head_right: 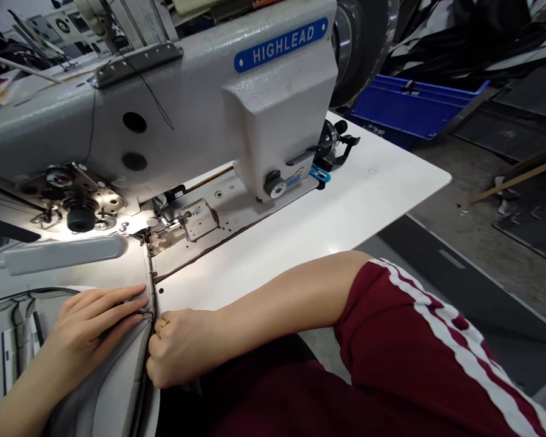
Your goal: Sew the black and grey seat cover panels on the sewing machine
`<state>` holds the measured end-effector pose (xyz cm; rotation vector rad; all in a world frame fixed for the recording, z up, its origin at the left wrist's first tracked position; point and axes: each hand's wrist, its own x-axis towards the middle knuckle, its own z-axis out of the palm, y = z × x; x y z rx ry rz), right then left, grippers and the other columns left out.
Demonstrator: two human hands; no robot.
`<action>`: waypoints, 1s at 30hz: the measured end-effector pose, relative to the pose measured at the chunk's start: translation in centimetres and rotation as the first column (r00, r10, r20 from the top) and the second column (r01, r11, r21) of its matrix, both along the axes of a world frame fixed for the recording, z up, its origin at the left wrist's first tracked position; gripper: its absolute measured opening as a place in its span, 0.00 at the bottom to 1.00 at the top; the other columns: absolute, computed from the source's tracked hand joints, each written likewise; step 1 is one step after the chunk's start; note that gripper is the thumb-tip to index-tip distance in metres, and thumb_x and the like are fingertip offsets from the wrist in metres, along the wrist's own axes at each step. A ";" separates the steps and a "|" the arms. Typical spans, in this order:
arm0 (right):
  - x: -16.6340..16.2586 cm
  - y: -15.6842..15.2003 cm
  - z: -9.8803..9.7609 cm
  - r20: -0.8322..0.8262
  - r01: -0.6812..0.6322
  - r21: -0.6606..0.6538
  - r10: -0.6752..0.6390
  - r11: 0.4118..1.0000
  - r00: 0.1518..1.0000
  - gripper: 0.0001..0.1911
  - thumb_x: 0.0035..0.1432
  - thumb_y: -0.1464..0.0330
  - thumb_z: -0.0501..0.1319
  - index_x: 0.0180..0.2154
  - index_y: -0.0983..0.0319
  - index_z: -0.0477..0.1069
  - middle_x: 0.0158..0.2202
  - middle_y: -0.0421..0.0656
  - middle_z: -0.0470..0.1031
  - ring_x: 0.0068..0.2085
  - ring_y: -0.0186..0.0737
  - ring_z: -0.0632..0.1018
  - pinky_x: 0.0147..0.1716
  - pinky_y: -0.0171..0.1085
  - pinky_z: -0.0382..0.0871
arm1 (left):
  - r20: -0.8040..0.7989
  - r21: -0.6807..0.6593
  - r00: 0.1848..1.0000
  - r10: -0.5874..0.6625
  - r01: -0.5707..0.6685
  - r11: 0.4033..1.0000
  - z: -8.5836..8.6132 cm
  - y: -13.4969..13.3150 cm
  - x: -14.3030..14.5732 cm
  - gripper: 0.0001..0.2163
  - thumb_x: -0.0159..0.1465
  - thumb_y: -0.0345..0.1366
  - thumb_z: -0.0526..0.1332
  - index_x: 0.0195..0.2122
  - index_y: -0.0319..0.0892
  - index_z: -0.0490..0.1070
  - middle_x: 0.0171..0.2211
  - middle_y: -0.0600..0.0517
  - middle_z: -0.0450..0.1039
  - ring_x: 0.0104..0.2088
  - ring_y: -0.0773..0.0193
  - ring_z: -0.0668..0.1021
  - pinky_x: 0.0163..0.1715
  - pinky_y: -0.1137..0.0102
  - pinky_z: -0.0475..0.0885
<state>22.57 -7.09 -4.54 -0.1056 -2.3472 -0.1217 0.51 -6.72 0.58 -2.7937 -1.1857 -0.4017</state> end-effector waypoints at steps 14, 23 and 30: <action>0.0 0.1 0.3 0.017 -0.018 -0.014 0.018 1.000 1.000 0.09 0.49 0.78 0.57 0.19 0.64 0.68 0.21 0.45 0.69 0.23 0.40 0.72 0.26 0.39 0.66 | -0.012 0.021 1.000 0.024 -0.024 0.999 -0.6 0.1 0.0 0.07 0.66 0.37 0.60 0.43 0.49 0.75 0.47 0.53 0.79 0.42 0.58 0.79 0.45 0.60 0.65; -0.1 0.1 0.0 -0.051 -0.008 0.045 0.010 0.999 0.999 0.09 0.46 0.78 0.57 0.18 0.63 0.63 0.20 0.43 0.66 0.21 0.38 0.69 0.25 0.39 0.63 | -0.002 0.021 0.999 0.038 -0.038 0.999 -0.6 0.3 0.3 0.07 0.66 0.37 0.59 0.42 0.50 0.75 0.46 0.54 0.79 0.41 0.58 0.79 0.44 0.60 0.64; -0.1 1.3 1.4 -0.146 0.065 0.050 -0.057 0.997 0.988 0.08 0.57 0.76 0.57 0.26 0.62 0.67 0.25 0.41 0.69 0.26 0.38 0.72 0.26 0.36 0.63 | 0.021 0.037 1.000 0.019 -0.020 0.999 -0.7 -0.2 0.6 0.07 0.67 0.36 0.58 0.42 0.46 0.74 0.45 0.51 0.79 0.42 0.58 0.78 0.45 0.59 0.65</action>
